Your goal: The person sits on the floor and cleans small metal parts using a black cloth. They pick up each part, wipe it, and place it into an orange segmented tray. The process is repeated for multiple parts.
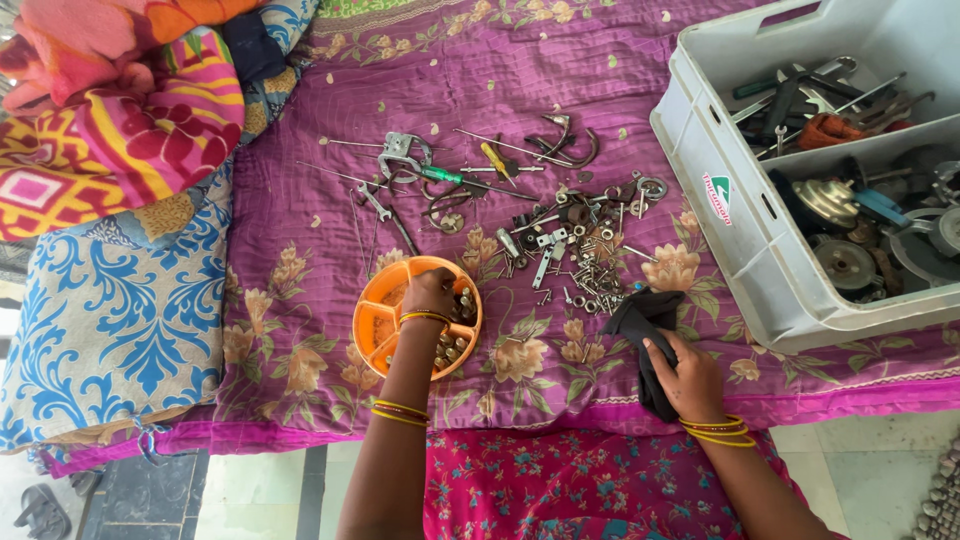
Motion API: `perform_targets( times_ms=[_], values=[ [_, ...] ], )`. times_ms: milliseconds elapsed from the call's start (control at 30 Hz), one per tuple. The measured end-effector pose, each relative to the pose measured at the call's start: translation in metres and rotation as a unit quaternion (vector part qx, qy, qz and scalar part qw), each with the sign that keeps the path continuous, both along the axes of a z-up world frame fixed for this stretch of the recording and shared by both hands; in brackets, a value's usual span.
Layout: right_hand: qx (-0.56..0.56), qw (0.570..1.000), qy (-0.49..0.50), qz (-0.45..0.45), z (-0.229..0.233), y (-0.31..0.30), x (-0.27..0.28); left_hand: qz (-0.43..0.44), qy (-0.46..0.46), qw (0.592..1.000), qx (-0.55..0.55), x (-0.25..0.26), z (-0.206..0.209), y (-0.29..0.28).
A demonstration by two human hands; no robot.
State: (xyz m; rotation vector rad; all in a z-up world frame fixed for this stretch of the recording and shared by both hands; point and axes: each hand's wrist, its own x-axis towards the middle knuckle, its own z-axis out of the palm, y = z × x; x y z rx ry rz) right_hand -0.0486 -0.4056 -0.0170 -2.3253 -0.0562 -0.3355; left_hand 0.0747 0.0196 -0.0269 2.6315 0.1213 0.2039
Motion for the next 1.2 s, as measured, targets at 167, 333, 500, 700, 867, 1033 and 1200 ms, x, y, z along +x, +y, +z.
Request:
perform_targets(
  times_ms=[167, 333, 500, 700, 867, 1033, 1200],
  values=[
    [-0.003, 1.0, 0.0, -0.003, 0.0, 0.0, 0.001, 0.006, -0.02, 0.998, -0.053, -0.002, 0.009, 0.006],
    [-0.011, 1.0, 0.009, -0.004, 0.001, 0.0, 0.0, 0.011, -0.044, 0.994, -0.098, -0.001, 0.008, 0.017],
    [-0.003, 1.0, 0.009, 0.001, 0.002, -0.001, 0.0, -0.004, -0.081, 0.989, -0.127, 0.005, -0.005, 0.018],
    [-0.004, 1.0, -0.008, 0.002, 0.0, 0.0, 0.0, -0.007, -0.066, 0.994, -0.086, 0.012, -0.001, 0.002],
    [-0.01, 1.0, 0.001, -0.002, -0.001, 0.0, 0.0, 0.014, -0.046, 0.994, -0.098, 0.011, -0.002, 0.0],
    [-0.013, 1.0, 0.002, -0.005, -0.002, -0.001, 0.0, 0.024, -0.024, 0.993, -0.112, 0.009, -0.007, 0.007],
    [-0.007, 1.0, -0.015, 0.005, -0.003, -0.002, 0.0, 0.042, -0.004, 0.993, -0.106, 0.012, -0.01, 0.009]
  ],
)
